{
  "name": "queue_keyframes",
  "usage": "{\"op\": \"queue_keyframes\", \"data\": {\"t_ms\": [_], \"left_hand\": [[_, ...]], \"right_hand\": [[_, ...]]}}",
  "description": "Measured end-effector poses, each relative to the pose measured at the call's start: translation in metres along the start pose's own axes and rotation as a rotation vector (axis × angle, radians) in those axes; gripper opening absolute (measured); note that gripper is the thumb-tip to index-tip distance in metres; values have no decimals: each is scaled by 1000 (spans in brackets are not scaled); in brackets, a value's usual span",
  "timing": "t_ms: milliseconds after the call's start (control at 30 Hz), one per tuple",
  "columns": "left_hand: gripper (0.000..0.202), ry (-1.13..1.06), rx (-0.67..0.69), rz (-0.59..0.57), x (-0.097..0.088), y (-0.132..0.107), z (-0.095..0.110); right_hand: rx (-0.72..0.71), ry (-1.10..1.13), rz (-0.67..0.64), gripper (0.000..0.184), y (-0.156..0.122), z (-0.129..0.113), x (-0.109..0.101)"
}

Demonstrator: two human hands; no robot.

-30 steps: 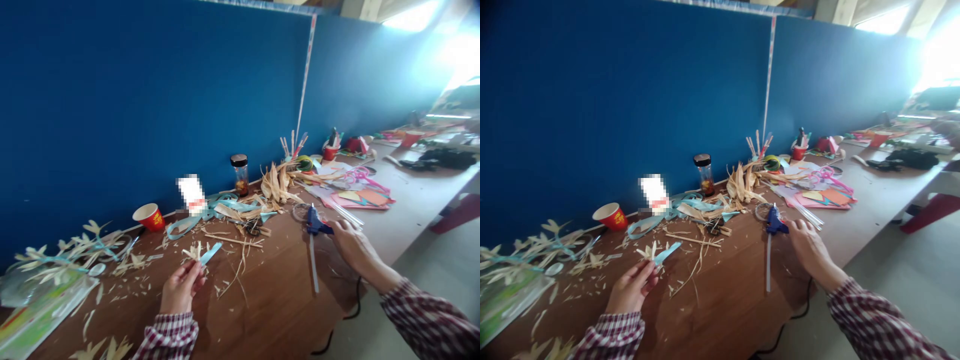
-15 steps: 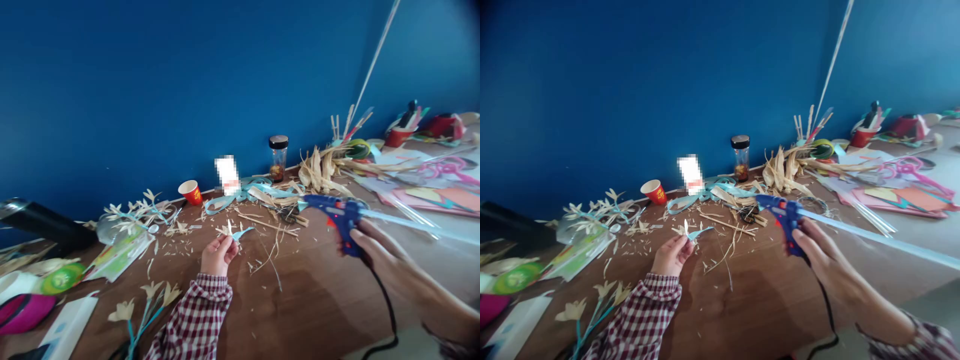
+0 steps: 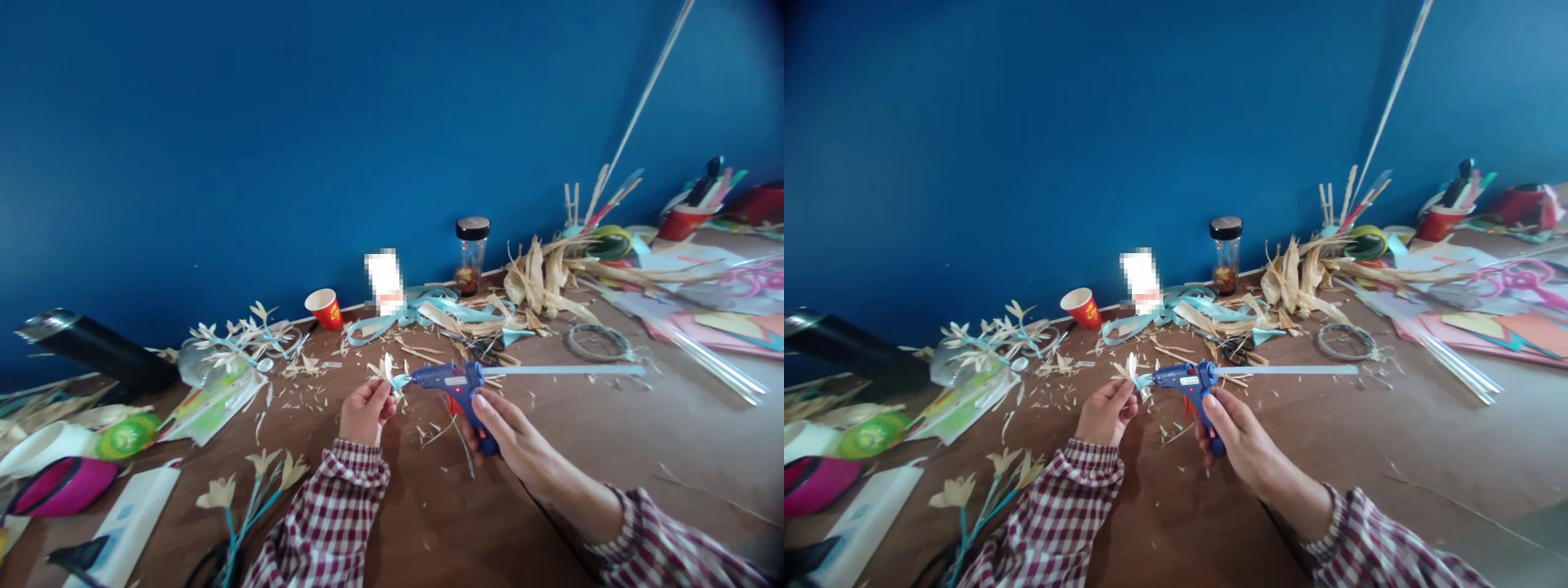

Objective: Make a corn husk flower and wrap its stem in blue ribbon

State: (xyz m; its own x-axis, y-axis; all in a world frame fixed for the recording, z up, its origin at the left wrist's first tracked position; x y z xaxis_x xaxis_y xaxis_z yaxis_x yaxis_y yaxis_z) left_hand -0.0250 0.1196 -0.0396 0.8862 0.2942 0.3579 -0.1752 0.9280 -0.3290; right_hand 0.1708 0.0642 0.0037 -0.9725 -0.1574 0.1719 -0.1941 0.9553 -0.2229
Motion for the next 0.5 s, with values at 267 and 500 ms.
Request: {"op": "queue_keyframes", "data": {"t_ms": [267,500], "left_hand": [[37,88,31,1,-3,1,0],[32,297,147,22,-10,3,8]], "right_hand": [[-3,-32,-34,40,-1,-6,4],[34,-58,-1,39,0,-3,5]]}}
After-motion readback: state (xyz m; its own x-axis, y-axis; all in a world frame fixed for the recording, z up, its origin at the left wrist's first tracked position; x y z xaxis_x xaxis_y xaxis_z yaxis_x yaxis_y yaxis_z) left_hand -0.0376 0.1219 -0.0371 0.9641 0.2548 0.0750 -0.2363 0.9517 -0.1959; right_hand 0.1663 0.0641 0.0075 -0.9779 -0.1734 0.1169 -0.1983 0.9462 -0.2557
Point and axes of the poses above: each hand's wrist, its own y-axis towards the middle knuckle, its own x-axis out of the palm, z = x × y, the point moved 10 cm from there along y, towards the middle knuckle, and after that the axes turned 3 degrees about -y, right-handed, at the moved point
